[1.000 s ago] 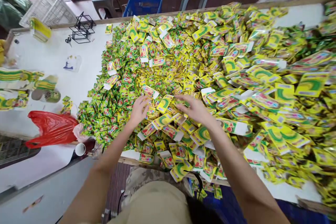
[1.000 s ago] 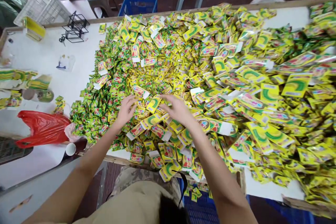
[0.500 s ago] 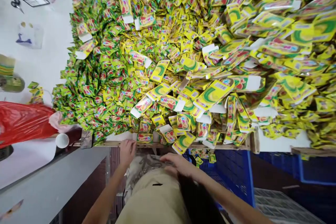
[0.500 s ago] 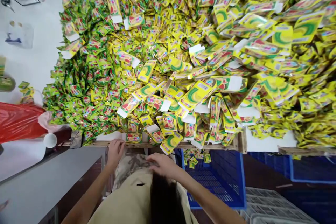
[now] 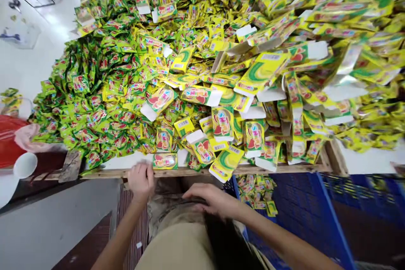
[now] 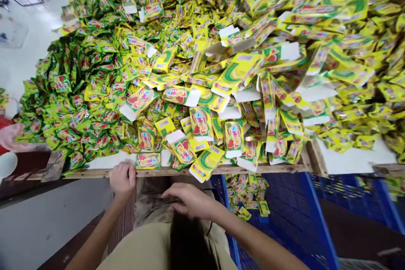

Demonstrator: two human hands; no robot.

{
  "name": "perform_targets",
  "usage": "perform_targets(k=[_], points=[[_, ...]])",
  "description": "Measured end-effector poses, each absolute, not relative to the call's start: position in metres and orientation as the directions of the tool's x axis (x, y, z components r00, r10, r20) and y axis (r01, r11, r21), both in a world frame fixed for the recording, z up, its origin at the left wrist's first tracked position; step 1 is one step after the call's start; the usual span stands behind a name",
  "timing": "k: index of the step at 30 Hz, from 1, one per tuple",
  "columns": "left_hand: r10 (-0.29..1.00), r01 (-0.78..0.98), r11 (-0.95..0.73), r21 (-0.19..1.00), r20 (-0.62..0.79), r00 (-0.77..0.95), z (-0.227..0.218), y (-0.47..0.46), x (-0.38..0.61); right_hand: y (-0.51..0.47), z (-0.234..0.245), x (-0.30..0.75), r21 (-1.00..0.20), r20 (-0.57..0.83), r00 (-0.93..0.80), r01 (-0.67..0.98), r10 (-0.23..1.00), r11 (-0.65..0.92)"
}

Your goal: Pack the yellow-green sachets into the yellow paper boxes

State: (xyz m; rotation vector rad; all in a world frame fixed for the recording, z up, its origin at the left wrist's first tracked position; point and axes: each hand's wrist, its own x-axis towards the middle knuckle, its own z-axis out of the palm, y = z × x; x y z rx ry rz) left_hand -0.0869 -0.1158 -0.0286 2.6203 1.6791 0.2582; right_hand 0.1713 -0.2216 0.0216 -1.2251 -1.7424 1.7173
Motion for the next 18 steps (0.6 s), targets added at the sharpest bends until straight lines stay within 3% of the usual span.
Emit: perform_targets(k=[7,12,18], points=[[0.88,0.899,-0.435,0.049,0.236,0.413,-0.037,-0.116,-0.086,-0.266,0.002,0.162,-0.893,-0.228,-0.467,0.45,0.854,0.008],[0.884,0.911,-0.412,0.032,0.257,0.391,-0.037,-0.116,-0.086,-0.284,-0.005,0.142,-0.884,-0.105,-0.434,0.453,0.895,0.116],[0.892,0.922,-0.379,0.084,0.298,0.339,-0.037,-0.119,-0.082,-0.265,-0.005,0.129,-0.881,0.071,-0.265,0.436,0.962,0.186]])
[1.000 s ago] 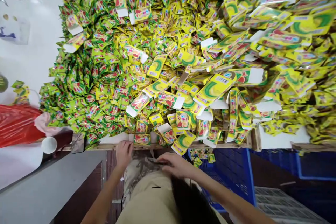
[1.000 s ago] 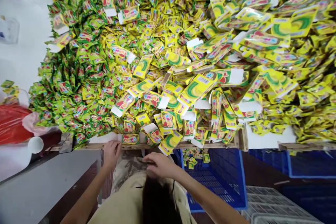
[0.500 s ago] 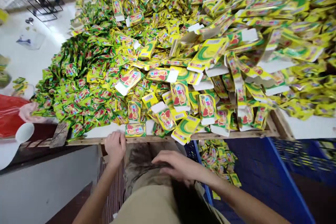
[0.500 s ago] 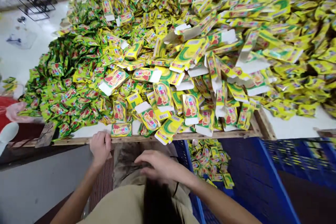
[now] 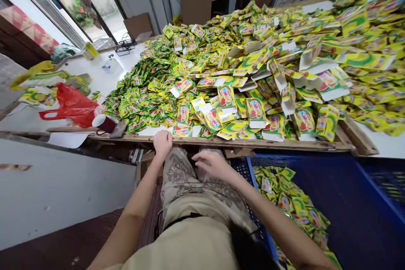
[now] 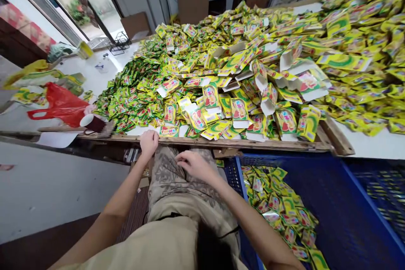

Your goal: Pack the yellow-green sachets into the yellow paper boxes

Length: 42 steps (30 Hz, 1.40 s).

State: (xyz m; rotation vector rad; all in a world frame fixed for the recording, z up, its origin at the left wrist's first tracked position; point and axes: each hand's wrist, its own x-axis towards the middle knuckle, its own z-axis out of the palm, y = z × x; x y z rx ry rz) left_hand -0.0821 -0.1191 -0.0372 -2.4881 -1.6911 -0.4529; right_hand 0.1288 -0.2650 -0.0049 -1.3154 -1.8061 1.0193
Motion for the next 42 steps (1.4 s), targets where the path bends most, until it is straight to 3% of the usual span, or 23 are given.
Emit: perform_targets(k=[5,10,13,18,22,25,32,37,42], points=[[0.928,0.924,-0.304,0.233,0.291,0.232,-0.031,-0.12,-0.075,-0.228,-0.007,0.12,-0.873,0.194,-0.08,0.441,0.978,0.209],[0.969,0.913,-0.214,0.347,0.195,0.153,-0.023,-0.12,-0.061,-0.195,-0.016,0.113,-0.763,0.277,0.007,0.609,0.961,0.216],[0.97,0.881,-0.236,0.409,0.158,0.186,-0.024,-0.126,-0.047,-0.181,-0.026,0.113,-0.705,0.225,0.067,0.7,0.972,0.114],[0.958,0.801,-0.28,0.529,0.213,0.194,-0.028,-0.132,-0.031,-0.165,-0.03,0.122,-0.605,0.118,0.092,0.796,0.989,-0.002],[0.935,0.632,-0.354,0.69,0.239,0.263,-0.027,-0.121,-0.035,-0.153,-0.021,0.132,-0.49,0.033,0.096,0.869,0.995,-0.068],[0.937,0.54,-0.35,0.765,0.284,0.205,-0.028,-0.108,-0.041,-0.146,-0.015,0.138,-0.435,-0.004,0.089,0.897,0.996,-0.082],[0.965,0.547,-0.261,0.796,0.193,0.18,-0.039,-0.084,-0.032,-0.125,0.018,0.181,-0.581,0.013,0.039,0.814,0.999,-0.024],[0.965,0.514,-0.249,0.821,0.167,0.2,-0.033,-0.08,0.002,-0.073,0.059,0.242,-0.705,0.211,0.306,0.706,0.928,-0.073],[0.935,0.503,-0.333,0.798,0.211,0.283,-0.022,-0.068,0.026,-0.016,0.076,0.291,-0.717,0.441,0.48,0.696,0.759,-0.024]])
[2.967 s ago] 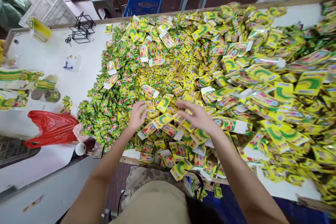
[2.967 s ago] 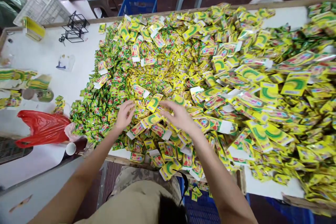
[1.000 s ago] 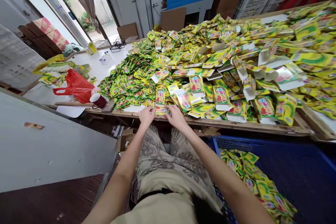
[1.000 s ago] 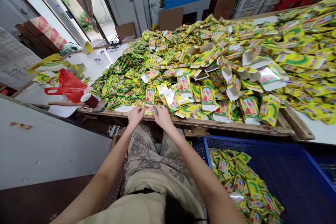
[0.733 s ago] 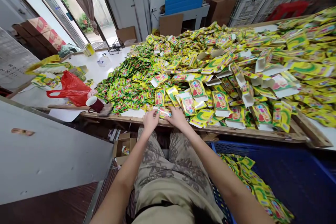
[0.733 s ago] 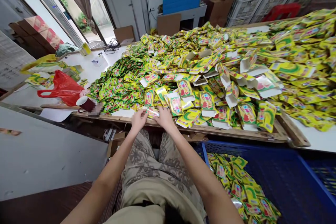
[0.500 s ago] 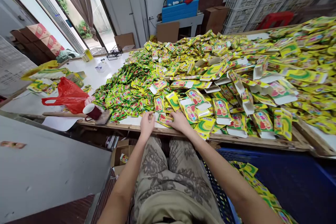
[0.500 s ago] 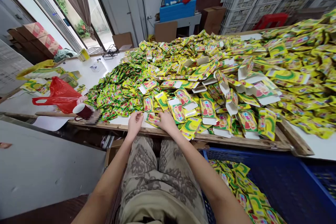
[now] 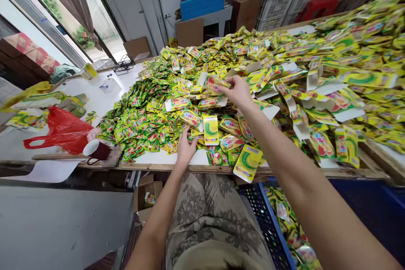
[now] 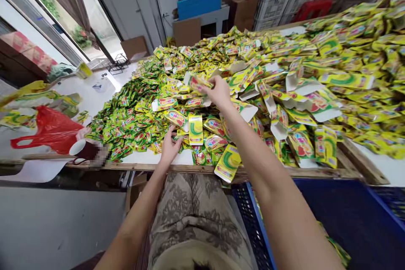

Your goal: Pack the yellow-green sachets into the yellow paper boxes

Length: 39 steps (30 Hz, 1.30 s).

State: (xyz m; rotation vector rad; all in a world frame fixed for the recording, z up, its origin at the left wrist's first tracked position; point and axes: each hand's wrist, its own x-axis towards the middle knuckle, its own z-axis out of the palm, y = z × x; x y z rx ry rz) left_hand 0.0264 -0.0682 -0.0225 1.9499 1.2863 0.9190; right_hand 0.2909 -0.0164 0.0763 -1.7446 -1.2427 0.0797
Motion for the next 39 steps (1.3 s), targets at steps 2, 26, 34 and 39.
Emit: perform_targets(k=[2,26,34,39], points=[[0.926,0.521,-0.358,0.775,0.222,0.306,-0.019,-0.063,0.029,-0.02,0.083,0.296,-0.665,0.53,0.452,0.746,0.718,0.021],[0.928,0.732,-0.36,0.578,0.299,0.221,-0.02,-0.109,-0.045,-0.195,0.003,0.158,-0.191,0.023,0.168,0.968,0.986,-0.16],[0.942,0.741,-0.334,0.583,0.223,0.249,-0.024,-0.107,-0.051,-0.196,0.007,0.169,-0.59,0.245,0.086,0.803,0.966,0.078],[0.93,0.683,-0.366,0.632,0.21,0.303,-0.023,-0.107,-0.029,-0.246,0.043,0.212,-0.748,0.185,-0.046,0.641,0.982,0.171]])
